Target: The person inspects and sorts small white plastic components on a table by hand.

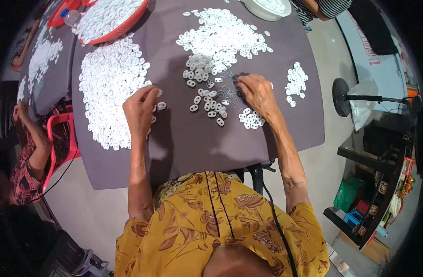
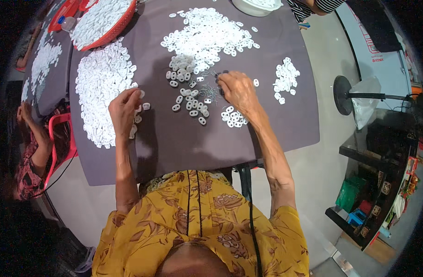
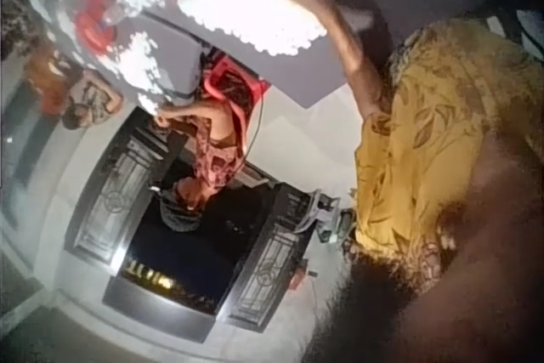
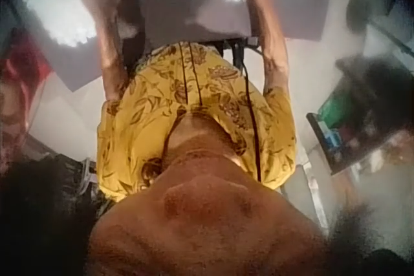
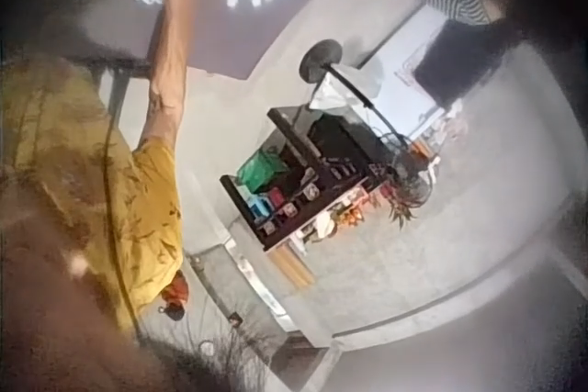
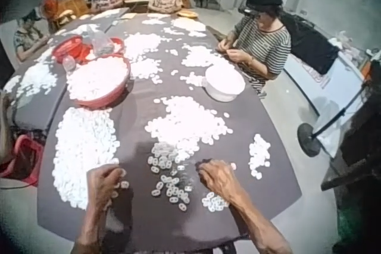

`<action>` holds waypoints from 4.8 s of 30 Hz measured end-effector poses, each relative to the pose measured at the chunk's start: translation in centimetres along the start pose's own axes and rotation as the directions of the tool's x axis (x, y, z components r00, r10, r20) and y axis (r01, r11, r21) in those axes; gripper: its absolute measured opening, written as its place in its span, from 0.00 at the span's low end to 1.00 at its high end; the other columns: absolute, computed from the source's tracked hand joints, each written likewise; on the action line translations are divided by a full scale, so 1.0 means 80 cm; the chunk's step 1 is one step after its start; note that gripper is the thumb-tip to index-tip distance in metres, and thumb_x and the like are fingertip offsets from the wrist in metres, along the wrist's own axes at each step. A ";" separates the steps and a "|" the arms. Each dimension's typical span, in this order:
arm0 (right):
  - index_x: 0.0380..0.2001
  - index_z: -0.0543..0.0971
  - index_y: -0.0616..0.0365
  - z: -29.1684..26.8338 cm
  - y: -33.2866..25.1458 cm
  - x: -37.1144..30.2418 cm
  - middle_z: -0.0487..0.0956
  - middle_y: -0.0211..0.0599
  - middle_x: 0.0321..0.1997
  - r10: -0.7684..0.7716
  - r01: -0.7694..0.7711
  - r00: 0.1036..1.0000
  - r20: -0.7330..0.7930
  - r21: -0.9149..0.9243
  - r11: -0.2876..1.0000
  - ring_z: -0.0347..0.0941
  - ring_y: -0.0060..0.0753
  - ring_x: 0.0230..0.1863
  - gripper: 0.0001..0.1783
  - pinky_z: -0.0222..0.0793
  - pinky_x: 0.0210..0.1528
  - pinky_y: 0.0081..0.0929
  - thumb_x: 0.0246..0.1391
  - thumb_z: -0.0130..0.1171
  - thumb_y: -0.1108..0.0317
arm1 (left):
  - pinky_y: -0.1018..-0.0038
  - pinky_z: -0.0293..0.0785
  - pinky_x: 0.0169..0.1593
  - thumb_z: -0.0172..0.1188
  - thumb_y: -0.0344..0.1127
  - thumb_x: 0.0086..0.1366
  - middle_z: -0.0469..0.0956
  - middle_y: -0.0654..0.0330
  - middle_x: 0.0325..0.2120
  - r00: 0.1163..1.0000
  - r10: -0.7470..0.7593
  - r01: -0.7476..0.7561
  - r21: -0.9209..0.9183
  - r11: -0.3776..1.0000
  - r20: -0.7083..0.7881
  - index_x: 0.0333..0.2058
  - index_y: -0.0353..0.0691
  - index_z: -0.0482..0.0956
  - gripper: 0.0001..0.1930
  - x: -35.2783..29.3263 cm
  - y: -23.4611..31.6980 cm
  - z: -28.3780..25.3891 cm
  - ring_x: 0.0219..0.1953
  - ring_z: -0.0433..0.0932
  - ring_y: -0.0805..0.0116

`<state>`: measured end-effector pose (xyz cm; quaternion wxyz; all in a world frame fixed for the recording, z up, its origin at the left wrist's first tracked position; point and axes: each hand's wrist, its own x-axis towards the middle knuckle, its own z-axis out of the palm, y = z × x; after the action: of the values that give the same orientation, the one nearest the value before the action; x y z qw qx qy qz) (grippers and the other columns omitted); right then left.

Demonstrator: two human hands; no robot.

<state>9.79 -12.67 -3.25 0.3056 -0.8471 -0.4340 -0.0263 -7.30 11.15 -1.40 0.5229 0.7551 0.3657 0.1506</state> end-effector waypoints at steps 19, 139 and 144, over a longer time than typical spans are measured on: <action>0.28 0.78 0.63 0.005 -0.058 -0.004 0.74 0.31 0.19 0.252 -0.312 0.948 0.194 0.423 0.851 0.67 0.18 0.22 0.08 0.61 0.23 0.18 0.46 0.58 0.69 | 0.81 0.70 0.29 0.57 0.32 0.56 0.76 0.61 0.23 0.918 0.075 0.092 -0.392 0.915 0.390 0.34 0.32 0.78 0.10 -0.032 0.013 0.104 0.25 0.74 0.76; 0.30 0.75 0.65 -0.085 -0.055 0.011 0.76 0.30 0.27 0.229 -0.246 0.968 0.101 0.552 0.797 0.70 0.17 0.30 0.04 0.65 0.32 0.14 0.51 0.53 0.76 | 0.79 0.74 0.33 0.57 0.29 0.54 0.76 0.56 0.26 0.875 0.108 0.314 -0.724 0.614 0.471 0.36 0.28 0.74 0.12 -0.040 0.111 0.139 0.27 0.75 0.73; 0.30 0.74 0.65 -0.085 -0.055 0.012 0.76 0.31 0.27 0.191 -0.211 0.977 0.091 0.488 0.847 0.70 0.19 0.29 0.04 0.66 0.32 0.16 0.50 0.52 0.76 | 0.78 0.74 0.33 0.57 0.31 0.54 0.76 0.57 0.25 0.832 0.056 0.409 -0.677 0.612 0.552 0.35 0.28 0.74 0.12 -0.038 0.105 0.138 0.26 0.75 0.73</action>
<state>8.61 -13.72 4.73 0.5050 -0.7814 -0.3412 0.1345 0.66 -0.07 2.14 0.8855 0.4254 0.1847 0.0270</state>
